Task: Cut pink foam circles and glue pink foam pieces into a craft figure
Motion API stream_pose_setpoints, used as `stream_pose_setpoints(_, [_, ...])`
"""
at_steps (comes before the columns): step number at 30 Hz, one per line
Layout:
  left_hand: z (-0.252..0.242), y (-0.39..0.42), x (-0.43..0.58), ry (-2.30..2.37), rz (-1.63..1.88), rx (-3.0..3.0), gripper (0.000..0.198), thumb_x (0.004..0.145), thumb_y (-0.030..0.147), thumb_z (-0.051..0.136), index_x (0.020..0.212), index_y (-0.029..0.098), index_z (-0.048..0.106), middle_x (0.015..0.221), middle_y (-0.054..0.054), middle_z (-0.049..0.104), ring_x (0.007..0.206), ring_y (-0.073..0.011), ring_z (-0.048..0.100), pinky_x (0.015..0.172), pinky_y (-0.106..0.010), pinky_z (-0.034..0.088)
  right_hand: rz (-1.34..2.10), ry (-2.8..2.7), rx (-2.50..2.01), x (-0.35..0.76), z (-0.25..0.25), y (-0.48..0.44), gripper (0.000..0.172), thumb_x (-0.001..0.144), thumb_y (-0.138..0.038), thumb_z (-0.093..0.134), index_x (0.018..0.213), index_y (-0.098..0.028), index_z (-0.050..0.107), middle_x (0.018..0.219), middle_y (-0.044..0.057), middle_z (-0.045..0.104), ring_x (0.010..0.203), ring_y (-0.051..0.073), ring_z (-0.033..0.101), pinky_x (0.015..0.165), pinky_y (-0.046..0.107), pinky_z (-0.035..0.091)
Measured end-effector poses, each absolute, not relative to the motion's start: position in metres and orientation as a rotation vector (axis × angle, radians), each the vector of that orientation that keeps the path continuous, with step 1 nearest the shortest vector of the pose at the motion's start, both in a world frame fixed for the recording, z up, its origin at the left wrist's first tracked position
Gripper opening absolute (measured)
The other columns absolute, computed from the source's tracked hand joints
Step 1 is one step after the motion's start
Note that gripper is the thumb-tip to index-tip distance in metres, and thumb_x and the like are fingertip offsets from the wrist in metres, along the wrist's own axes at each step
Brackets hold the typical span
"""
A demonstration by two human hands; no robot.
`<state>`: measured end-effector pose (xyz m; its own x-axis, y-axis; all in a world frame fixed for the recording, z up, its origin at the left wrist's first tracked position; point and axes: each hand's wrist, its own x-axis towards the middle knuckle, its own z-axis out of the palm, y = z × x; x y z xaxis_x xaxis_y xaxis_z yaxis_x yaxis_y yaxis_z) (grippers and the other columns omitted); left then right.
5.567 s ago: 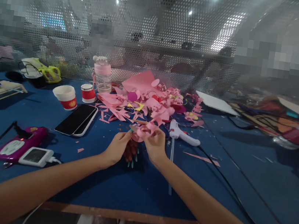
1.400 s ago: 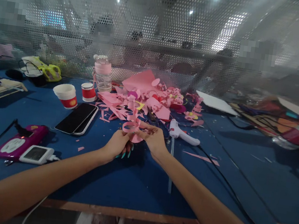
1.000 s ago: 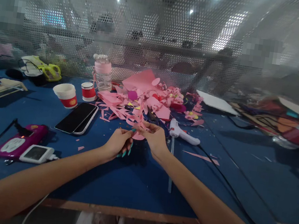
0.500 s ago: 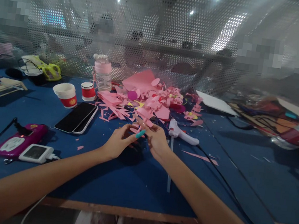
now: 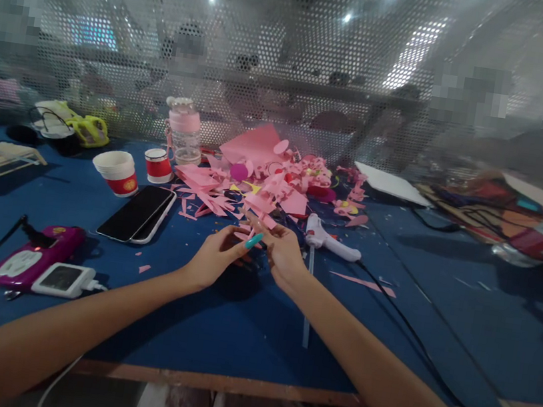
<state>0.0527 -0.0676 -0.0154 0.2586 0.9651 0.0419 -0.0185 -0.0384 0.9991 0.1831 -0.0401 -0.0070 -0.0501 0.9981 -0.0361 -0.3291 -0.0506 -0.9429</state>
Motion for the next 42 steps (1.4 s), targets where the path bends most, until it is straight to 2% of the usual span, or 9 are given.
stream_pose_setpoints(5, [-0.016,-0.067,0.052,0.962,1.032,1.359,0.040,0.075,0.047,0.056,0.100,0.015,0.055,0.101,-0.008,0.065,0.071,-0.0141,0.064,0.064,-0.026,0.052,1.430,-0.968,-0.964,0.184,-0.008,-0.040,0.030,0.046,-0.034,0.080,0.068,-0.016,0.069,0.072,0.004,0.070,0.067,0.014,0.061,0.068,0.026,0.045])
stream_pose_setpoints(9, [-0.016,-0.067,0.051,0.945,1.020,1.369,0.041,0.076,0.049,0.055,0.100,0.016,0.055,0.102,-0.007,0.065,0.072,-0.0136,0.063,0.065,-0.025,0.052,1.391,-0.976,-0.983,0.184,-0.010,-0.040,0.031,0.046,-0.037,0.080,0.067,-0.016,0.069,0.071,0.004,0.070,0.064,0.013,0.059,0.064,0.025,0.044])
stream_pose_setpoints(18, [-0.019,-0.066,0.053,0.932,1.033,1.284,0.049,0.071,0.045,0.062,0.111,0.019,0.050,0.091,-0.004,0.064,0.074,-0.0155,0.064,0.067,-0.027,0.052,1.302,-0.996,-1.034,0.183,-0.010,-0.041,0.031,0.045,-0.038,0.080,0.059,-0.015,0.066,0.062,0.002,0.066,0.058,0.012,0.054,0.056,0.025,0.040])
stream_pose_setpoints(23, [-0.020,-0.066,0.052,0.922,1.025,1.277,0.051,0.071,0.041,0.063,0.114,0.018,0.047,0.087,-0.004,0.065,0.075,-0.0162,0.064,0.069,-0.029,0.052,1.332,-1.018,-1.005,0.183,-0.009,-0.042,0.031,0.048,-0.039,0.079,0.064,-0.014,0.068,0.066,0.004,0.067,0.060,0.013,0.055,0.060,0.025,0.042])
stream_pose_setpoints(28, [-0.020,-0.065,0.053,0.927,1.019,1.332,0.051,0.072,0.043,0.062,0.114,0.017,0.047,0.087,-0.005,0.065,0.078,-0.0173,0.064,0.070,-0.029,0.052,1.349,-1.015,-1.019,0.183,-0.007,-0.044,0.033,0.047,-0.041,0.079,0.065,-0.015,0.068,0.065,0.002,0.066,0.055,0.011,0.051,0.054,0.024,0.039])
stream_pose_setpoints(33, [-0.024,-0.062,0.041,1.211,1.165,1.836,0.051,0.073,0.046,0.061,0.112,0.016,0.046,0.110,-0.011,0.058,0.090,-0.0200,0.060,0.073,-0.032,0.051,1.273,-1.060,-1.027,0.185,-0.007,-0.043,0.032,0.047,-0.043,0.078,0.058,-0.017,0.063,0.060,0.000,0.063,0.059,0.013,0.054,0.059,0.025,0.040])
stream_pose_setpoints(36, [-0.023,-0.059,0.029,1.265,1.308,2.428,0.043,0.074,0.046,0.060,0.103,0.016,0.052,0.098,-0.010,0.060,0.095,-0.0222,0.056,0.082,-0.037,0.047,1.234,-1.101,-1.020,0.186,-0.007,-0.042,0.030,0.049,-0.043,0.077,0.055,-0.018,0.062,0.062,0.000,0.062,0.063,0.013,0.055,0.064,0.026,0.042])
stream_pose_setpoints(39, [-0.021,-0.058,0.022,1.220,1.470,2.783,0.032,0.078,0.040,0.058,0.100,0.018,0.054,0.092,-0.008,0.059,0.090,-0.0200,0.056,0.081,-0.034,0.046,1.253,-1.149,-0.979,0.187,-0.008,-0.042,0.027,0.053,-0.041,0.076,0.054,-0.019,0.061,0.061,0.001,0.062,0.065,0.015,0.057,0.067,0.028,0.042])
stream_pose_setpoints(42, [-0.019,-0.056,0.019,1.115,1.674,2.906,0.031,0.076,0.039,0.061,0.097,0.018,0.053,0.087,-0.007,0.058,0.082,-0.0176,0.056,0.076,-0.031,0.046,1.267,-1.153,-0.945,0.187,-0.008,-0.042,0.025,0.053,-0.038,0.077,0.052,-0.019,0.061,0.059,0.000,0.060,0.066,0.016,0.058,0.068,0.029,0.043])
